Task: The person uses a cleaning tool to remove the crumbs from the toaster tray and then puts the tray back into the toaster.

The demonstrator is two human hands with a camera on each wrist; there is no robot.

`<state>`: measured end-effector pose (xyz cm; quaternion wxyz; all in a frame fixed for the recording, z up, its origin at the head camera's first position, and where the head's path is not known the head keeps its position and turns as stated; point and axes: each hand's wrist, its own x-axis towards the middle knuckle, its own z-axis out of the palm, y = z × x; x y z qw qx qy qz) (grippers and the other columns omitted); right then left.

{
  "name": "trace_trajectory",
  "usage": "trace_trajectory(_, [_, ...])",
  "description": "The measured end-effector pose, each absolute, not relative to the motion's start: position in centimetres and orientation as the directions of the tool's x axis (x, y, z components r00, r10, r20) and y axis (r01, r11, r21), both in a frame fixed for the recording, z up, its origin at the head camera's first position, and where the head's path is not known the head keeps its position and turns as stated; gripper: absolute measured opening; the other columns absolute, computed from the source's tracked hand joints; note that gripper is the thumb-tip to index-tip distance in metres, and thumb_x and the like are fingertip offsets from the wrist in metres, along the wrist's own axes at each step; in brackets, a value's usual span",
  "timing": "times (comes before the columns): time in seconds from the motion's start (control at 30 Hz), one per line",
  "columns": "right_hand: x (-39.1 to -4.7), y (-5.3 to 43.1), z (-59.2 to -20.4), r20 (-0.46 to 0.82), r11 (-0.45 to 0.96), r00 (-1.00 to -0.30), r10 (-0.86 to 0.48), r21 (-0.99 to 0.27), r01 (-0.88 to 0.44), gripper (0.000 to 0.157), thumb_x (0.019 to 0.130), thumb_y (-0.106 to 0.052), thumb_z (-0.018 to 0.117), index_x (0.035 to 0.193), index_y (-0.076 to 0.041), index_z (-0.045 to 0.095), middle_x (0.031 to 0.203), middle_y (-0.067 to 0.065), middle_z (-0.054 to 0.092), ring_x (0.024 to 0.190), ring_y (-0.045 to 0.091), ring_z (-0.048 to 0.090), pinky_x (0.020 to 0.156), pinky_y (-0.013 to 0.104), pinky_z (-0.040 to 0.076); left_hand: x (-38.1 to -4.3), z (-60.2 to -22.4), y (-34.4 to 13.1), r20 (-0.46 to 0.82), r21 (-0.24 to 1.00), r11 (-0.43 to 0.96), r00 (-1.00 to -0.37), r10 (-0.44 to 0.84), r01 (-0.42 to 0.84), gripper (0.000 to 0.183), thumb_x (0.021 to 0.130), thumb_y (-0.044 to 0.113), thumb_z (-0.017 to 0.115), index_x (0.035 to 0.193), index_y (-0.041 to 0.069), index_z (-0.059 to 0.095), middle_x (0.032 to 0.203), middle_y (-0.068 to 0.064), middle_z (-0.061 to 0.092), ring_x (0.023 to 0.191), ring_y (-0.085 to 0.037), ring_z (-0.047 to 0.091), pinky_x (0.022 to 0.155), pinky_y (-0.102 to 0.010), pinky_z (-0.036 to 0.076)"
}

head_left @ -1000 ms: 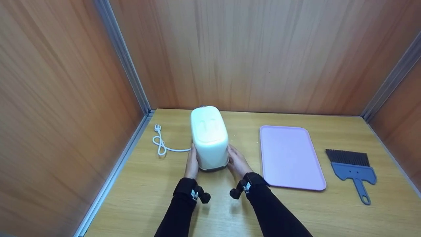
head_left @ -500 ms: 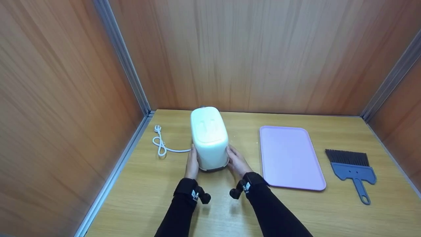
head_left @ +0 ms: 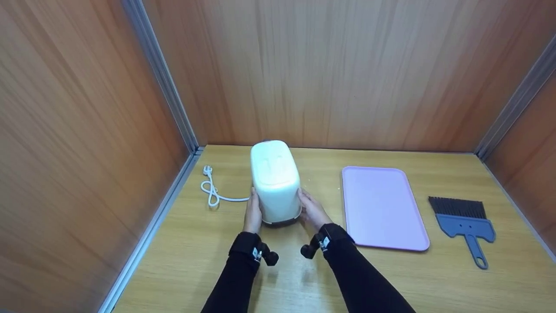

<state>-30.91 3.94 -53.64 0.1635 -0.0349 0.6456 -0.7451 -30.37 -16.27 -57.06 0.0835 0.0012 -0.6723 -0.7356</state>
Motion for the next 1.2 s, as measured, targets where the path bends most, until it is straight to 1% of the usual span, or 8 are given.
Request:
trace_trajectory(0.13, [-31.0, 3.8, -53.1, -0.162, -0.107, -0.941, -0.298, -0.974, 0.201, 0.070, 0.116, -0.047, 0.039, 0.169, -0.004, 0.025, 0.176, 0.022, 0.014, 0.154, 0.055, 0.025, 0.129, 0.061, 0.024, -33.9, -61.3, -17.9, 0.189, 0.974, -0.102, -0.975, -0.113, 0.201, 0.069, 0.114, 0.060, 0.024, 0.146, 0.013, 0.062, 0.151, -0.009, 0.059, 0.153, -0.028, 0.038, 0.130, -0.045, 0.021])
trace_trajectory(0.23, [-31.2, 3.7, -52.8, -0.176, -0.113, -0.941, -0.290, -0.970, 0.216, 0.071, 0.115, -0.049, 0.040, 0.169, -0.004, 0.025, 0.177, 0.021, 0.011, 0.153, 0.057, 0.026, 0.129, 0.060, 0.024, -35.6, -63.1, -18.6, 0.164, 0.979, -0.099, -0.978, -0.130, 0.177, 0.065, 0.113, 0.062, 0.027, 0.136, 0.019, 0.069, 0.141, -0.003, 0.065, 0.148, -0.024, 0.043, 0.128, -0.044, 0.023])
trace_trajectory(0.47, [-31.3, 3.5, -52.0, -0.190, -0.114, -0.942, -0.277, -0.967, 0.229, 0.074, 0.114, -0.052, 0.042, 0.168, -0.004, 0.025, 0.177, 0.020, 0.013, 0.152, 0.058, 0.029, 0.128, 0.059, 0.027, -30.0, -54.5, -15.8, -0.084, 0.994, -0.089, -0.967, -0.240, -0.064, 0.074, 0.116, 0.052, 0.022, 0.163, -0.005, 0.034, 0.172, -0.025, 0.027, 0.161, -0.042, 0.017, 0.133, -0.053, 0.013])
trace_trajectory(0.7, [-31.3, 3.5, -51.4, -0.188, -0.108, -0.945, -0.266, -0.969, 0.223, 0.072, 0.114, -0.052, 0.041, 0.167, -0.004, 0.029, 0.174, 0.021, 0.023, 0.149, 0.058, 0.035, 0.127, 0.060, 0.029, -29.1, -53.0, -15.2, -0.178, 0.979, -0.149, -0.941, -0.287, -0.139, 0.069, 0.116, 0.049, 0.031, 0.161, -0.003, 0.039, 0.169, -0.026, 0.032, 0.158, -0.043, 0.026, 0.129, -0.056, 0.023])
trace_trajectory(0.83, [-31.4, 3.3, -51.2, -0.196, -0.102, -0.948, -0.249, -0.968, 0.227, 0.073, 0.113, -0.052, 0.043, 0.165, -0.001, 0.033, 0.171, 0.021, 0.029, 0.146, 0.057, 0.040, 0.126, 0.060, 0.031, -29.1, -53.2, -15.0, -0.205, 0.976, -0.141, -0.920, -0.334, -0.167, 0.068, 0.114, 0.055, 0.035, 0.150, -0.001, 0.051, 0.156, -0.025, 0.047, 0.140, -0.042, 0.045, 0.108, -0.049, 0.044])
trace_trajectory(0.97, [-31.5, 3.1, -50.9, -0.207, -0.090, -0.952, -0.224, -0.969, 0.232, 0.072, 0.113, -0.052, 0.045, 0.163, 0.000, 0.037, 0.169, 0.022, 0.034, 0.143, 0.055, 0.045, 0.124, 0.059, 0.034, -29.1, -53.0, -14.8, -0.201, 0.979, -0.119, -0.907, -0.370, -0.168, 0.068, 0.113, 0.057, 0.033, 0.148, 0.002, 0.054, 0.148, -0.023, 0.052, 0.125, -0.038, 0.050, 0.085, -0.039, 0.044])
trace_trajectory(1.1, [-31.5, 3.1, -50.6, -0.197, -0.107, -0.957, -0.213, -0.969, 0.223, 0.069, 0.113, -0.051, 0.044, 0.160, 0.000, 0.042, 0.167, 0.023, 0.038, 0.141, 0.054, 0.048, 0.123, 0.059, 0.037, -29.2, -52.7, -14.8, -0.174, 0.983, -0.119, -0.923, -0.343, -0.141, 0.068, 0.115, 0.053, 0.030, 0.160, 0.005, 0.046, 0.162, -0.024, 0.044, 0.142, -0.041, 0.044, 0.103, -0.053, 0.046])
trace_trajectory(1.2, [-31.6, 3.1, -50.3, -0.188, -0.117, -0.958, -0.216, -0.969, 0.217, 0.069, 0.113, -0.052, 0.044, 0.159, 0.000, 0.043, 0.166, 0.022, 0.038, 0.141, 0.053, 0.049, 0.123, 0.057, 0.037, -29.4, -52.7, -14.9, -0.149, 0.984, -0.139, -0.939, -0.310, -0.110, 0.066, 0.116, 0.050, 0.031, 0.163, 0.004, 0.040, 0.168, -0.021, 0.037, 0.154, -0.042, 0.034, 0.123, -0.058, 0.033])
